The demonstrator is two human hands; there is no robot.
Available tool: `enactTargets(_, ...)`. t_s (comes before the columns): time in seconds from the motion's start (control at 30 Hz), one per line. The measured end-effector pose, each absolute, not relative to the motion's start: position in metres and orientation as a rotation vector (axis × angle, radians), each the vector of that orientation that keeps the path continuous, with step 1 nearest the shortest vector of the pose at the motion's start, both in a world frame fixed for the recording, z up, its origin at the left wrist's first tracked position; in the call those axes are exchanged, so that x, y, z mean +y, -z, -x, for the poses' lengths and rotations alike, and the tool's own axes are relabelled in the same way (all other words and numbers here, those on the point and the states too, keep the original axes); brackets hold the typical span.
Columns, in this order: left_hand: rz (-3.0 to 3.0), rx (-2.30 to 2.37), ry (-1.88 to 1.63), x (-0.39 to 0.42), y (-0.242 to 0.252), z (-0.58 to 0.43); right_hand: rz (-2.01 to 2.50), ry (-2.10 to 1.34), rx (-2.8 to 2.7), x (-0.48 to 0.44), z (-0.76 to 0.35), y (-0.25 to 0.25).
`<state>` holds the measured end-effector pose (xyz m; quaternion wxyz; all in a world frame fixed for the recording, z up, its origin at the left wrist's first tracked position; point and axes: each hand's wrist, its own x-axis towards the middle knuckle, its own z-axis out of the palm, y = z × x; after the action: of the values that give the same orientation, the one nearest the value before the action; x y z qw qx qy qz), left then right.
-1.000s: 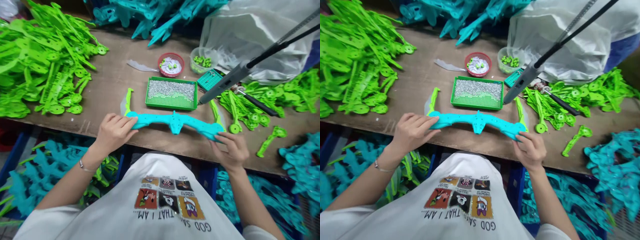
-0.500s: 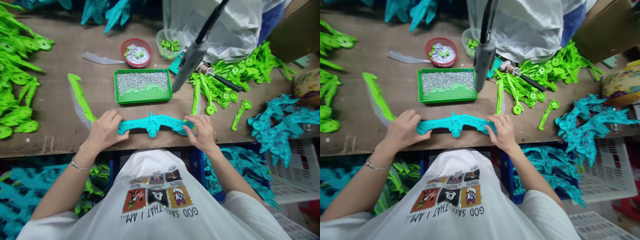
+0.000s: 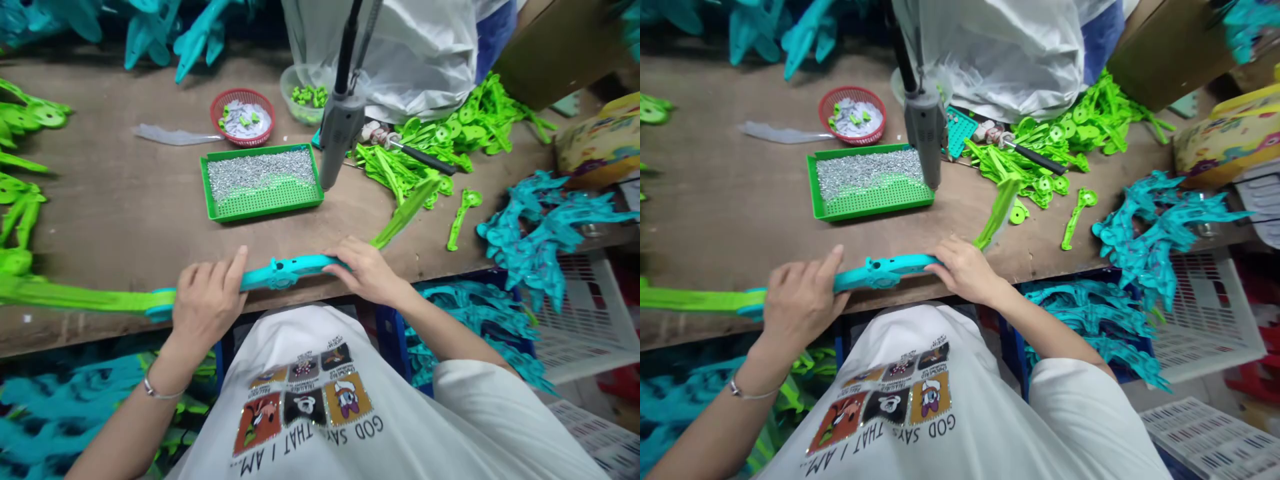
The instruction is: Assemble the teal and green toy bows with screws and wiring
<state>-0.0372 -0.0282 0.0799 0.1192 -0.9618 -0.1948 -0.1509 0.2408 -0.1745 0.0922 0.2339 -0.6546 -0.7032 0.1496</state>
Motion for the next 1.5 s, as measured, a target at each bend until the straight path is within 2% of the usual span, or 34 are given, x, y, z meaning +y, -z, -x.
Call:
enactTargets(0.13, 2.928, -0.444, 0.327, -0.038, -0.07, 0.025, 1.752, -0.529, -1.988, -0.185, -0.236, -0.11)
enactTargets(0.27, 3.063, -0.379, 0.227, -0.037, -0.063, 0.025, 1.625, -0.068, -1.576, -0.181, -0.285, -0.119)
enactTargets(0.37, 3.148, -0.455, 0.072, -0.038, -0.06, 0.027, 1.922, 0.201, -1.209, -0.155, -0.365, -0.104)
enactTargets(0.57, 3.242, -0.581, -0.322, -0.054, -0.059, 0.038, 2.659, 0.059, -1.257, -0.102, -0.467, -0.065)
enactTargets(0.7, 3.175, -0.546, -0.703, -0.07, -0.065, 0.04, 2.828, 0.04, -1.328, -0.093, -0.462, -0.075)
enactTargets(0.8, 3.162, -0.527, -0.783, -0.078, -0.066, 0.039, 2.844, 0.03, -1.316, -0.097, -0.451, -0.095)
enactTargets(1.0, 3.094, -0.611, -0.795, -0.083, -0.062, 0.042, 2.665, 0.061, -1.224, -0.163, -0.42, -0.12)
enactTargets(1.17, 3.095, -0.541, -0.828, -0.089, -0.06, 0.046, 2.266, -0.261, -1.311, -0.267, -0.359, -0.104)
enactTargets(1.3, 3.094, -0.535, -0.846, -0.094, -0.057, 0.049, 2.202, -0.357, -1.397, -0.334, -0.312, -0.092)
enactTargets(1.5, 3.119, -0.577, -0.815, -0.095, -0.058, 0.049, 2.191, -0.058, -1.473, -0.372, -0.282, -0.092)
